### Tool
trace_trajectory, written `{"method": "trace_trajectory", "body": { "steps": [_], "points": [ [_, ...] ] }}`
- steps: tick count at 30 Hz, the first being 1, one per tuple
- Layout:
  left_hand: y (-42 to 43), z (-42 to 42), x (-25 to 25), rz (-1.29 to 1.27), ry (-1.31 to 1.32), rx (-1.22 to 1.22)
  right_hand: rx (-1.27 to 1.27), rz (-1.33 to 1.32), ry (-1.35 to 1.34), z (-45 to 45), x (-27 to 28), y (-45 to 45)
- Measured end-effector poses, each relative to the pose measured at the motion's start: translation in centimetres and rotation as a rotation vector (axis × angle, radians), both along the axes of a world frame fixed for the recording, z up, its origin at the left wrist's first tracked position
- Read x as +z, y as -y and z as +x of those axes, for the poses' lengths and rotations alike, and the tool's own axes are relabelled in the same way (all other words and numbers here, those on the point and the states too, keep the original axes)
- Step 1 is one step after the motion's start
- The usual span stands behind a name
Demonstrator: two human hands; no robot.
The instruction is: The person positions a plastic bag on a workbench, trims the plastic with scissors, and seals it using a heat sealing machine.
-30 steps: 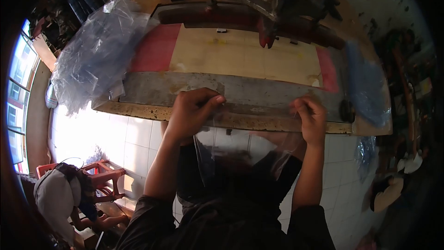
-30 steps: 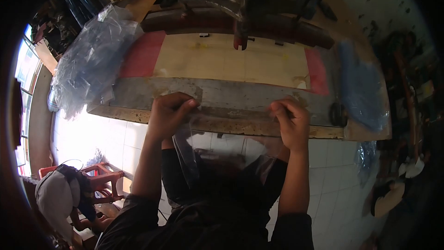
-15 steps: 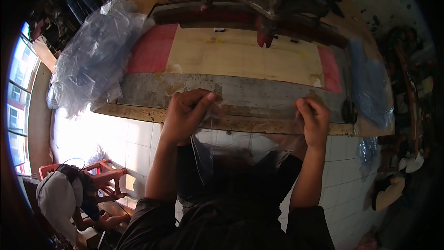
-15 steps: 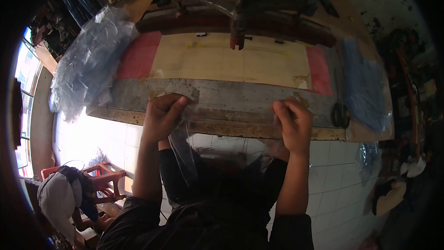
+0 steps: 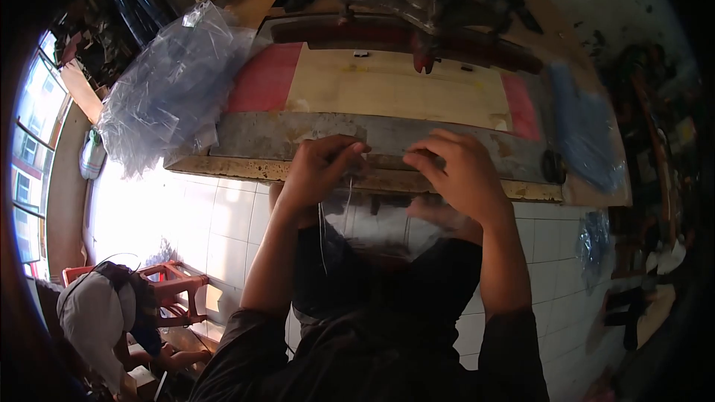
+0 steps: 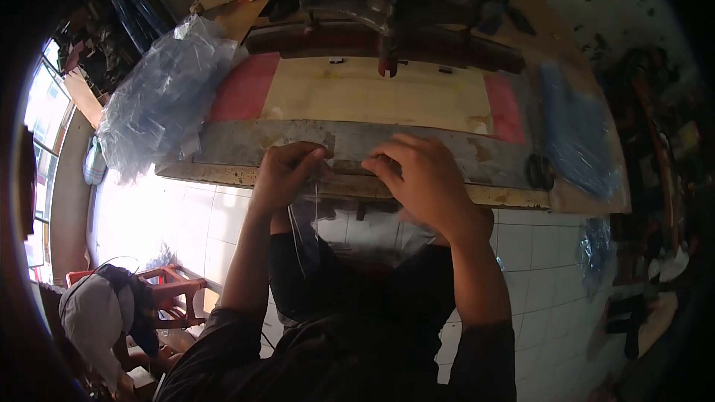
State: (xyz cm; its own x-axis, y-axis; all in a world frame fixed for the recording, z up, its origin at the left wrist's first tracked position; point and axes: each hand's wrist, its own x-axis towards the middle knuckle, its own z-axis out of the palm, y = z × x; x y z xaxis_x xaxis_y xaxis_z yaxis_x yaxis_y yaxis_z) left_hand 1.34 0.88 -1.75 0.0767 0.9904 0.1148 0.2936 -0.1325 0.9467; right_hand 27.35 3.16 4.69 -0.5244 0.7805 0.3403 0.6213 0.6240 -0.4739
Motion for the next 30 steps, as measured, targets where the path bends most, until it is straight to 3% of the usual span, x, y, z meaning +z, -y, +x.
{"method": "trace_trajectory", "body": {
  "steps": [2, 4, 9, 17, 19, 20, 22, 24, 25, 30],
  "points": [
    [0.1, -0.2, -0.3, 0.039, -0.018, -0.01, -0.038, -0.334, -0.023, -1.1, 0.6, -0.4],
    [0.3, -0.5, -0.5, 0.021, 0.092, -0.04, 0.017, -0.333, -0.064, -0.7, -0.5, -1.2],
    [0.5, -0.4, 0.7, -0.023, 0.014, -0.012, 0.044, -0.425, -0.115, 0.6, -1.4, -1.8],
    [-0.2, -1.0, 0.2, -0.014, 0.054, -0.04, 0.035, -0.335, -0.078, 3.1, -2.8, -2.7],
    [-0.5, -1.4, -0.6, -0.102, 0.424, -0.177, 0.014, -0.311, -0.116, 3.7, -4.2, -2.7],
    [-0.5, -1.5, -0.8, -0.1, 0.426, -0.177, -0.023, -0.301, -0.161, 4.1, -4.9, -2.5],
    [-0.2, -1.4, -1.0, 0.021, 0.209, -0.172, -0.053, -0.29, -0.201, 5.2, -6.1, -2.1],
    [0.1, -1.0, -0.2, -0.055, 0.165, -0.179, -0.126, -0.239, -0.375, 6.1, -6.8, -1.4],
    [0.3, -0.8, 0.2, -0.133, 0.119, -0.192, -0.158, -0.242, -0.382, 6.6, -6.7, -1.0],
    [1.6, 0.8, 0.6, -0.057, 0.053, -0.102, -0.158, -0.217, -0.33, 8.2, -6.0, 1.3]
  ]
}}
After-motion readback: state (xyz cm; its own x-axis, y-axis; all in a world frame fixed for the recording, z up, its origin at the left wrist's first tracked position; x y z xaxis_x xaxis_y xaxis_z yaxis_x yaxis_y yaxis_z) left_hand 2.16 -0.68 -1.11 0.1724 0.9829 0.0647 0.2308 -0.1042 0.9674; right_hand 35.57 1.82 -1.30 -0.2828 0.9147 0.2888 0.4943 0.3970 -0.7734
